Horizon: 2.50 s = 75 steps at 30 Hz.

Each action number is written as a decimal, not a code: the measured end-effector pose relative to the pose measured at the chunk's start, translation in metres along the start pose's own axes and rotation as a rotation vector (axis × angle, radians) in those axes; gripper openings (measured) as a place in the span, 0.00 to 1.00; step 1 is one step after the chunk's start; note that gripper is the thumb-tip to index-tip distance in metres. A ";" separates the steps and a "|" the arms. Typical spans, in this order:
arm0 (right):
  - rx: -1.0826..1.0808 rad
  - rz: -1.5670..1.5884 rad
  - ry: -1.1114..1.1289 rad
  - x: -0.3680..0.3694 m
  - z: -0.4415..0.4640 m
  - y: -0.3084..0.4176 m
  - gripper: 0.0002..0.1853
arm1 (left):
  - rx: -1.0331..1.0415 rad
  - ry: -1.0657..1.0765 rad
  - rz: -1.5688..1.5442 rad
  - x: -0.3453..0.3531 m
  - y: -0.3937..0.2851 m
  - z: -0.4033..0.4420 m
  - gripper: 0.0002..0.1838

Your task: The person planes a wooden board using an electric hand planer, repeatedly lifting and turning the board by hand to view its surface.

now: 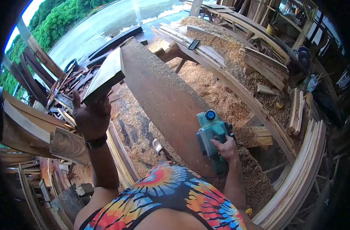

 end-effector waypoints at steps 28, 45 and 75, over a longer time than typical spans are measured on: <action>-0.021 -0.013 0.020 -0.001 0.001 0.003 0.18 | -0.166 -0.593 0.254 -0.104 0.062 0.004 0.24; -0.033 -0.045 -0.003 -0.001 0.004 -0.004 0.18 | -0.193 -0.720 0.167 -0.220 0.245 -0.032 0.32; -0.060 -0.011 -0.010 -0.001 0.003 -0.006 0.19 | -0.154 -0.255 -0.274 -0.090 0.070 0.151 0.15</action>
Point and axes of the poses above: each hand's wrist, its own z-axis towards the middle knuckle, its own x-axis out of the palm, y = z × x, the point moved 7 cm from there along z, towards the middle knuckle, and after that the axes turned 6 degrees about -x, right-handed, at the moved point
